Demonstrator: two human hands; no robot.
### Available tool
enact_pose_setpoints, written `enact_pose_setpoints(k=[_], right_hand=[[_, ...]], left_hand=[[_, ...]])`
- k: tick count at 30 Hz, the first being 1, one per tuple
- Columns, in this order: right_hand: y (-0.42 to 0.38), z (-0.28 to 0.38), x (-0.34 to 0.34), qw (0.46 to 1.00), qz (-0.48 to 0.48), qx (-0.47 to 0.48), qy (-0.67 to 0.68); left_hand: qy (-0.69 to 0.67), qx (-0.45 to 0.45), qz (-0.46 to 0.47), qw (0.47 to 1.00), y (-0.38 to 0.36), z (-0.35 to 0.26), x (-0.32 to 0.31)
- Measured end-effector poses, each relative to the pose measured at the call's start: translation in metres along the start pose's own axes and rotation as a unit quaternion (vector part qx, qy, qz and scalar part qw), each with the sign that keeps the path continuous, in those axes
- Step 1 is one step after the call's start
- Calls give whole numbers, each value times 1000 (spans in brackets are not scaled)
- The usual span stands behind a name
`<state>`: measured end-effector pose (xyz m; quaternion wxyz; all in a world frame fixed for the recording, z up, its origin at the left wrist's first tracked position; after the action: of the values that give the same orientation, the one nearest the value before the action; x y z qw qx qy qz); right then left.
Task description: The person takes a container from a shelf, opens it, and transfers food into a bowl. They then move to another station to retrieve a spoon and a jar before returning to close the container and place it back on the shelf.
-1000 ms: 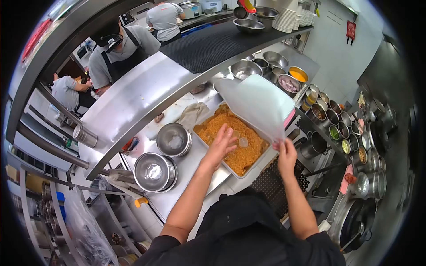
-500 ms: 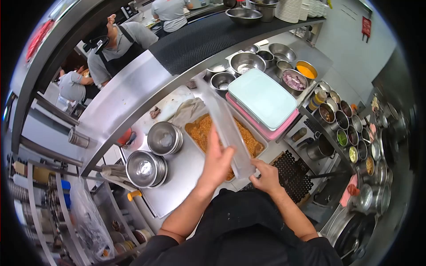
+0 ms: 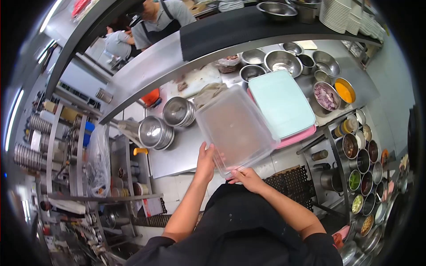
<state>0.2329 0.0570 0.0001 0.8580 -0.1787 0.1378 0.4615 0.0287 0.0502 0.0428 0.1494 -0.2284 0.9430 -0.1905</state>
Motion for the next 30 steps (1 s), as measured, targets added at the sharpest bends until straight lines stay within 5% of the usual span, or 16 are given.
enact_pose_setpoints(k=[2, 3, 9, 15, 21, 27, 30], right_hand=[[2, 6, 7, 987, 102, -65, -107], [1, 4, 12, 987, 138, -9, -78], [-48, 36, 62, 970, -62, 45, 231], [3, 43, 86, 959, -279, -11, -45], [5, 41, 85, 820, -389, -3, -421], [-5, 38, 80, 829, -431, -27, -357], [3, 38, 84, 772, -463, 70, -429]], left_hand=[[-39, -35, -24, 998, 17, 15, 10], [-39, -52, -37, 997, 22, 14, 14], [-1, -97, -20, 995, 46, 12, 58], [87, -188, -98, 974, 86, 32, 50], [268, -215, -157, 926, 86, 36, 44], [310, -217, -161, 911, 79, 30, 43], [285, -161, -160, 931, 80, 32, 44]])
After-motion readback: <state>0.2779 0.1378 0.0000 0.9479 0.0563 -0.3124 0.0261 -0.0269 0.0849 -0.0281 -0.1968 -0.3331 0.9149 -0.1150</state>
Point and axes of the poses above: each hand's wrist, its own y-axis towards the middle knuckle, its own x-axis out of the back of the hand, z = x × y, the point moved 2 cm from there along y, towards the middle knuckle, and after that the axes turned 5 degrees about z, right-handed, at the moved point
